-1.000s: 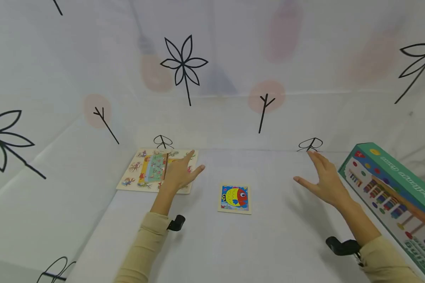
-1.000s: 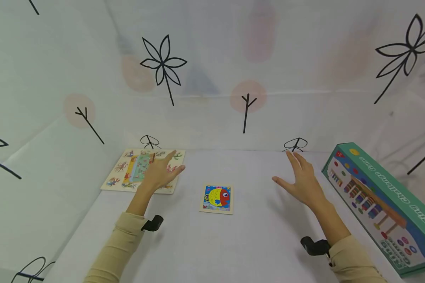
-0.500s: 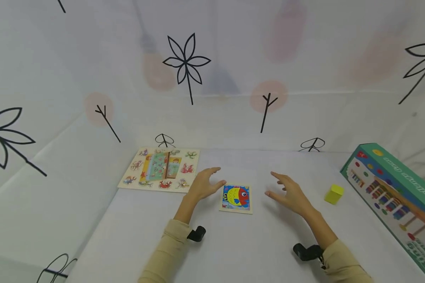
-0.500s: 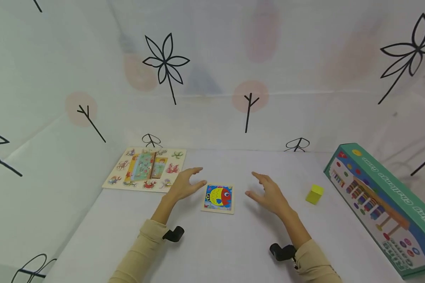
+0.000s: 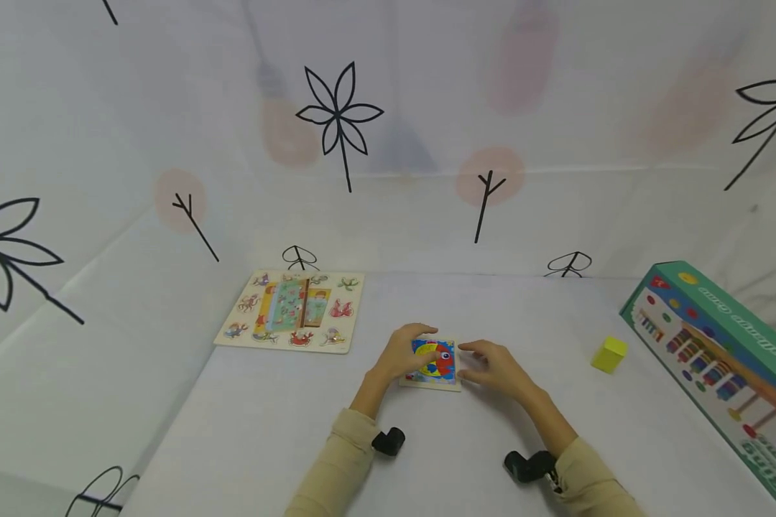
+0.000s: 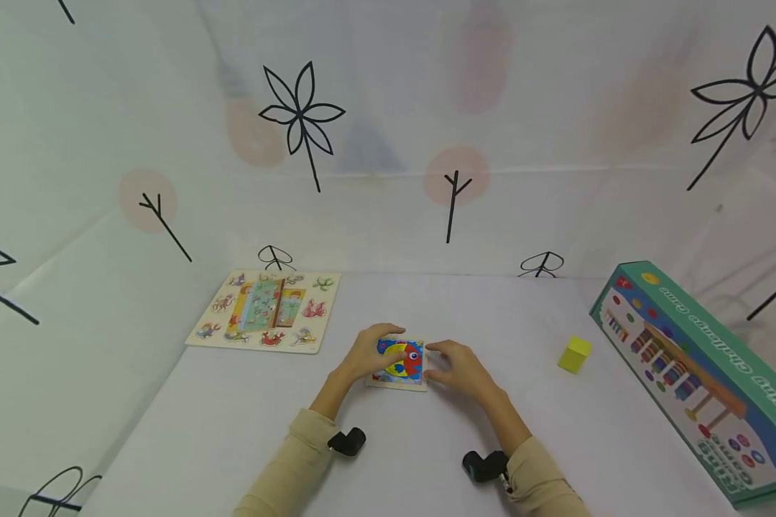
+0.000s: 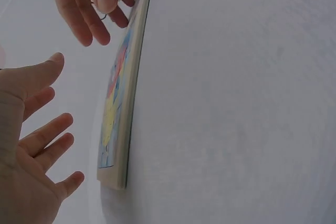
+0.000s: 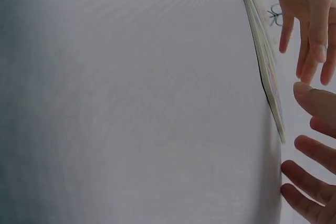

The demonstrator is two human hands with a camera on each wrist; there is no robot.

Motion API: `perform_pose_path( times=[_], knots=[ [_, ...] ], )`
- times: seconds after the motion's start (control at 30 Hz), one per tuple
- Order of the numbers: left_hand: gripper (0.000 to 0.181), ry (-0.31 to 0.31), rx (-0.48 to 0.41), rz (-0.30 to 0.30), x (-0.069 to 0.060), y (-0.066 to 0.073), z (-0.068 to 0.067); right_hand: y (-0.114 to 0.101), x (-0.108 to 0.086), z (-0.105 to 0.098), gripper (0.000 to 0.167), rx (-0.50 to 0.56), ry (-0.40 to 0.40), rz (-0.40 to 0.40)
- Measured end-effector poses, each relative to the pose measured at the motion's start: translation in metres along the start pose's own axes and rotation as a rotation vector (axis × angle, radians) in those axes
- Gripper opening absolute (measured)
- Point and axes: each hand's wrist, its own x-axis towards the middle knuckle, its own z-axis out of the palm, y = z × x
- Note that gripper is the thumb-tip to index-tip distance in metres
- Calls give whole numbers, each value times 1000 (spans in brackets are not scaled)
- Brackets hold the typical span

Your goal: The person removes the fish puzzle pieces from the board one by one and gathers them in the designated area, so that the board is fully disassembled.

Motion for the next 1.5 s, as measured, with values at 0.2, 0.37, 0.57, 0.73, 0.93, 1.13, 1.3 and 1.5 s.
perform_pose_path(
  times=[0.2, 0.37, 0.57, 0.73, 0.93, 1.13, 1.3, 1.5],
  knots=[
    [44, -60, 49, -77, 1, -1, 10, 0, 4, 7, 54, -77, -27, 0],
    [45, -95, 113, -94, -1, -3, 14, 4, 4, 12, 55, -139, -42, 15],
    [47, -111, 241, -80, -6, -5, 19, 0, 3, 11, 49, -161, -39, -3],
    [44, -129, 299, -70, -7, -5, 21, -1, 3, 12, 47, -175, -24, -25],
    [43, -147, 314, -70, -7, -6, 22, -1, 3, 18, 41, -203, 8, -57],
    [43, -149, 279, -63, -8, -8, 21, -2, 5, 20, 28, -233, 9, -100],
    [42, -153, 258, -44, -7, -12, 20, -4, 7, 19, 27, -241, -11, -80],
    [43, -152, 251, -27, -6, -14, 19, -6, 9, 19, 35, -208, -30, -75]
  ],
)
